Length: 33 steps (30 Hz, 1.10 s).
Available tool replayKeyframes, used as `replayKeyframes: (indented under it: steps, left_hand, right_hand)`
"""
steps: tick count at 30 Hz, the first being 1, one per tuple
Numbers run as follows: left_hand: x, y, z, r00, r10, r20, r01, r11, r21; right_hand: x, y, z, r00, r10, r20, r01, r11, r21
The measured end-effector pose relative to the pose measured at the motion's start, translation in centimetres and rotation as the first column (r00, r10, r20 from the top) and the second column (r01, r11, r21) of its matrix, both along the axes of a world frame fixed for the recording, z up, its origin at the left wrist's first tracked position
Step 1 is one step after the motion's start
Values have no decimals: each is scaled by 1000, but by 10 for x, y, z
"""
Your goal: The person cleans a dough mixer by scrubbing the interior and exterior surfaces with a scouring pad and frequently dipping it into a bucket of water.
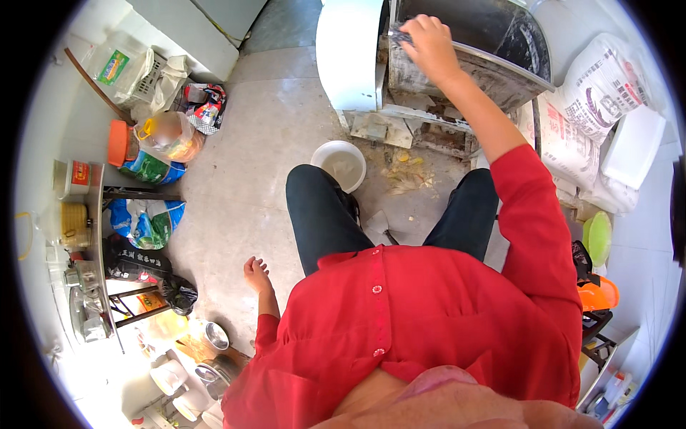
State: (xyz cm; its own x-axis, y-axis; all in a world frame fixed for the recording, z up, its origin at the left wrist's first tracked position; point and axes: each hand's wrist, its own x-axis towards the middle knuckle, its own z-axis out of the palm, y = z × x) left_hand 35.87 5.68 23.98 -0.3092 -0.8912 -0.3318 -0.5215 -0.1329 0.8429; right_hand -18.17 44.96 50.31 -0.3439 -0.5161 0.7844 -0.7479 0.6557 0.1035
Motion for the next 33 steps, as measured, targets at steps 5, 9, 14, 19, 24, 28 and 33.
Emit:
replayKeyframes:
  steps: [5,9,14,19,24,28,33]
  left_hand:
    - [-52,-3,32,988,-119,-95,114,992,-63]
    - [-59,0,31,981,-162,-109,157,986,-47]
    - [-14,-3,7,999,-36,-32,36,999,27]
    - [-73,9,41,980,-172,-100,169,985,-40]
    - [-155,34,85,901,-399,-168,380,915,-137]
    - [-151,33,70,911,-388,-142,376,921,-106]
    - [-98,24,35,985,-146,-91,148,989,11]
  right_hand:
    - [-2,-31,0,997,-31,64,24,994,109]
    - [-2,18,9,975,0,221,-41,983,181]
    - [-7,77,-11,999,0,35,-3,997,72]
    - [-1,-5,-12,980,-193,55,182,970,158]
    - [-3,14,-24,980,-151,-129,164,982,98]
    - [7,111,-23,972,-228,-63,235,958,164]
    - [40,237,-4,944,-329,-8,326,933,152]
